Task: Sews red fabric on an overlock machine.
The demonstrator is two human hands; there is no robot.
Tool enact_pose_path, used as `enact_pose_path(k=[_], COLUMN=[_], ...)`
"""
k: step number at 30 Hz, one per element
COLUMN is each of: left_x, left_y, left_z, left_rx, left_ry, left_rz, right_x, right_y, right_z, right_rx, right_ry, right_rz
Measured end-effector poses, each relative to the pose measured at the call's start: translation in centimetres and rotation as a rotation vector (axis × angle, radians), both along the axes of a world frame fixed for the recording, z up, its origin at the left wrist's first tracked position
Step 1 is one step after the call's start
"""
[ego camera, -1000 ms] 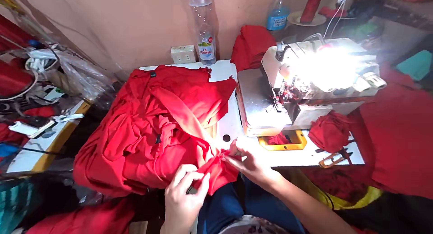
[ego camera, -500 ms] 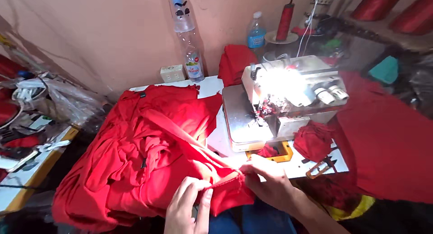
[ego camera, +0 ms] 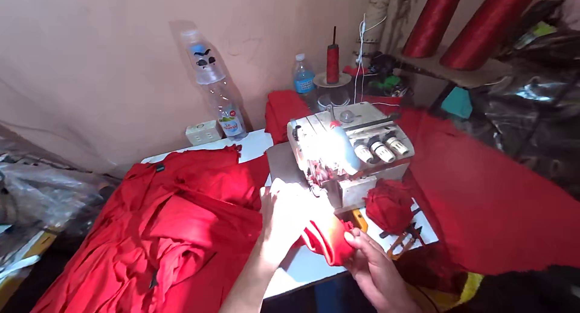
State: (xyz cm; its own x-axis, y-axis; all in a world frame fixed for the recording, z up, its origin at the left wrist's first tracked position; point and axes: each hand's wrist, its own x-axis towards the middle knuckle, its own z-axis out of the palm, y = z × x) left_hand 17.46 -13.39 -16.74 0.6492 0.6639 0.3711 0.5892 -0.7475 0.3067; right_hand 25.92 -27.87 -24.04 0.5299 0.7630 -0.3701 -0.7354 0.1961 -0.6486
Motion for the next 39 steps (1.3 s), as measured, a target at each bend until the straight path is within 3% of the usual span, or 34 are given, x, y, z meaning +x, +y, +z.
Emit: enact_pose_path(k=[5,8,10,12,14,17,21,24,26,28,30,33,35,37,39], left_x=[1.6,1.8,0.7,-1.0,-1.8,-1.2,-1.7,-2.0,-2.1,-2.0,-1.7,-2.4,-4.0,-5.1,-4.6], left_y=[3.1,5.0,5.3,5.8,6.0,5.4,4.9,5.6,5.2,4.4,4.6,6.1,5.7,4.4,3.8], left_z=[0.9,1.2,1.7,2.2,3.5,5.0,6.7,6.3,6.6,6.7,5.7,4.3,4.6,5.1,4.7], left_rx=[-0.238,-0.282,-0.277,-0.290,-0.349,-0.420,-0.511,-0.499,-0.442,-0.336,-0.180,-0.024,-0.110,-0.246,-0.243], left_ry=[0.149,0.103,-0.024,-0.069,0.085,0.343,0.270,0.177,0.213,0.151,-0.049,-0.292,-0.201,0.031,0.269], left_rz=[0.087,0.106,-0.005,-0.246,-0.440,-0.487,-0.548,-0.743,-0.730,-0.559,-0.407,-0.389,-0.502,-0.573,-0.580], right_x=[0.8,1.4,1.9,2.6,2.9,2.8,2.3,2.1,2.4,3.1,4.0,5.7,6.3,6.5,6.6], right_y=[3.4,4.9,5.4,5.7,5.8,5.7,5.9,6.6,7.3,7.3,7.0,6.6,6.3,6.1,6.3], right_z=[-1.4,-1.3,-1.2,-1.0,-0.9,-1.1,-1.2,0.3,1.7,2.8,4.2,6.0,6.4,6.6,6.5], right_rx=[0.097,0.110,0.107,0.102,0.104,0.096,0.159,0.111,0.216,0.347,0.405,0.373,0.403,0.427,0.455], right_ry=[-0.617,-0.799,-0.825,-0.818,-0.825,-0.938,-1.439,-1.795,-1.795,-1.695,-1.512,-1.303,-1.298,-1.268,-1.228], right_rz=[-0.214,-0.250,-0.227,-0.172,-0.143,-0.225,-0.545,-0.694,-0.649,-0.442,-0.122,0.211,0.271,0.255,0.218])
